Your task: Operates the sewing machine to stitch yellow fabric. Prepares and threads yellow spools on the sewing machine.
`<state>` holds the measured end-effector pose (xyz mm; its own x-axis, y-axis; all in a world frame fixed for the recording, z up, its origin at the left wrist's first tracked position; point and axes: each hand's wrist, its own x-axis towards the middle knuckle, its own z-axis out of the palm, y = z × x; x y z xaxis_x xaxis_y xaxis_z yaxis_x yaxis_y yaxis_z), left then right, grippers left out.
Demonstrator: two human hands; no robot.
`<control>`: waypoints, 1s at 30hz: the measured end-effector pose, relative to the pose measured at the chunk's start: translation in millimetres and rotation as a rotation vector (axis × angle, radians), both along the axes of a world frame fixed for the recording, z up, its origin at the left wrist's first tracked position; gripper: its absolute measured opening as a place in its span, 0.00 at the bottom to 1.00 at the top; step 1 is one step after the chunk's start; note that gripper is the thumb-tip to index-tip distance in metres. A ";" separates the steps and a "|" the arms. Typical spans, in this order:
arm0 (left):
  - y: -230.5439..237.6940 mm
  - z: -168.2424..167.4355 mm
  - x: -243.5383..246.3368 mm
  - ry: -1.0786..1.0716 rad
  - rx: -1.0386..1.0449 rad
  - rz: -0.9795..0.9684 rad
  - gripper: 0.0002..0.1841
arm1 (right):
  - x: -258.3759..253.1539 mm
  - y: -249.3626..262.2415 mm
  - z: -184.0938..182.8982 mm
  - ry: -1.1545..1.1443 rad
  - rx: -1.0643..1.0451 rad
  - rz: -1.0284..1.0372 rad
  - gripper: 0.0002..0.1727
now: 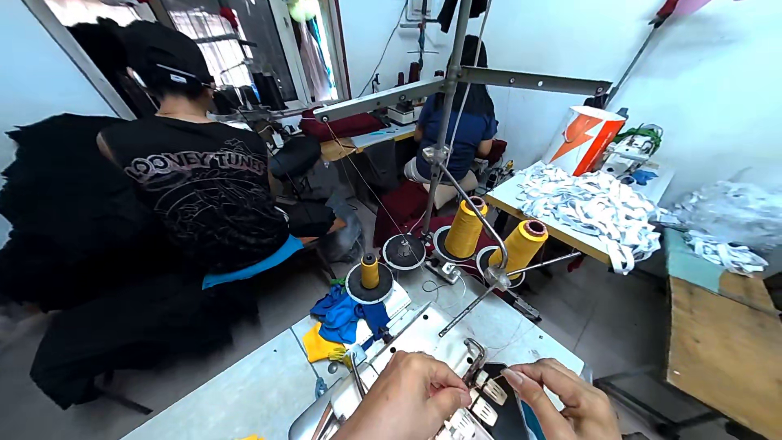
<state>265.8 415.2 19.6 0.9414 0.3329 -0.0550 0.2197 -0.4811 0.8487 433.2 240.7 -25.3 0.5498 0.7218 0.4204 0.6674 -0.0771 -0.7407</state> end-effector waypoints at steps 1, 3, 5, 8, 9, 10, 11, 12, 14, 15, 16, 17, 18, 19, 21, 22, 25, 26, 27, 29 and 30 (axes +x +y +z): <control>0.4 0.0 -0.5 0.005 -0.019 0.020 0.11 | -1.2 0.3 -2.2 0.017 0.013 -0.020 0.12; 2.9 -0.2 -1.5 0.012 -0.050 0.034 0.11 | -2.3 1.2 -5.8 0.029 0.034 -0.050 0.09; 5.5 -1.7 -2.3 0.008 -0.060 0.028 0.11 | -2.3 1.2 -8.7 0.017 0.042 -0.062 0.08; 6.7 -1.5 -2.7 -0.001 -0.052 0.034 0.10 | -5.8 -0.2 -13.4 -0.121 0.054 -0.087 0.09; 5.7 -1.7 -2.9 -0.017 -0.047 0.048 0.09 | -9.4 -0.7 -14.4 -0.193 0.054 -0.097 0.09; 4.4 -2.2 -2.9 -0.037 -0.039 0.061 0.09 | -14.1 -1.6 -15.4 -0.263 0.050 -0.095 0.10; 2.9 -2.7 -2.9 -0.056 -0.029 0.072 0.09 | -19.9 -2.0 -17.0 -0.319 0.043 -0.084 0.11; 1.6 -3.5 -2.9 -0.075 -0.020 0.079 0.08 | -26.4 -2.0 -18.4 -0.352 0.036 -0.065 0.11; 0.1 -5.1 -3.0 -0.110 -0.006 0.078 0.08 | -37.6 0.9 -20.7 -0.386 0.030 -0.034 0.13; -0.4 -6.6 -3.0 -0.135 0.005 0.078 0.08 | -41.4 2.8 -21.1 -0.373 0.027 -0.016 0.12; -0.8 -7.8 -3.2 -0.154 0.011 0.078 0.08 | -44.1 4.5 -20.7 -0.337 0.018 0.007 0.11; -1.0 -8.6 -3.5 -0.164 0.012 0.076 0.08 | -45.7 5.7 -18.9 -0.287 -0.001 0.035 0.10; -0.9 -9.0 -3.9 -0.168 0.007 0.072 0.08 | -46.4 6.6 -16.2 -0.229 -0.024 0.065 0.10; -0.8 -9.2 -4.2 -0.173 0.001 0.068 0.08 | -46.5 7.1 -13.0 -0.166 -0.047 0.094 0.10; -0.4 -10.4 -4.2 -0.186 -0.009 0.049 0.08 | -46.3 7.7 -6.8 -0.047 -0.076 0.135 0.09; -0.2 -11.0 -4.0 -0.187 -0.012 0.040 0.08 | -46.0 7.6 -4.5 0.006 -0.086 0.151 0.10; 0.2 -8.9 -3.6 -0.158 -0.023 0.021 0.08 | -44.2 6.5 -2.3 0.130 -0.115 0.180 0.11; 0.2 -8.3 -3.4 -0.153 -0.025 0.017 0.08 | -43.8 6.3 -2.3 0.150 -0.120 0.179 0.11; 0.3 -8.1 -3.2 -0.152 -0.027 0.013 0.08 | -43.7 6.4 -2.0 0.162 -0.125 0.173 0.12; -0.5 -9.3 -2.4 -0.175 -0.006 0.007 0.08 | -44.0 6.7 -0.6 0.192 -0.135 0.155 0.12; -1.5 -10.8 -1.9 -0.204 0.029 0.006 0.08 | -44.4 6.9 0.4 0.222 -0.139 0.147 0.11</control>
<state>263.9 413.8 8.8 0.9299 0.3372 0.1466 0.0472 -0.5050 0.8618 388.8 247.6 -24.9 0.5028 0.8426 0.1930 0.5016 -0.1025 -0.8590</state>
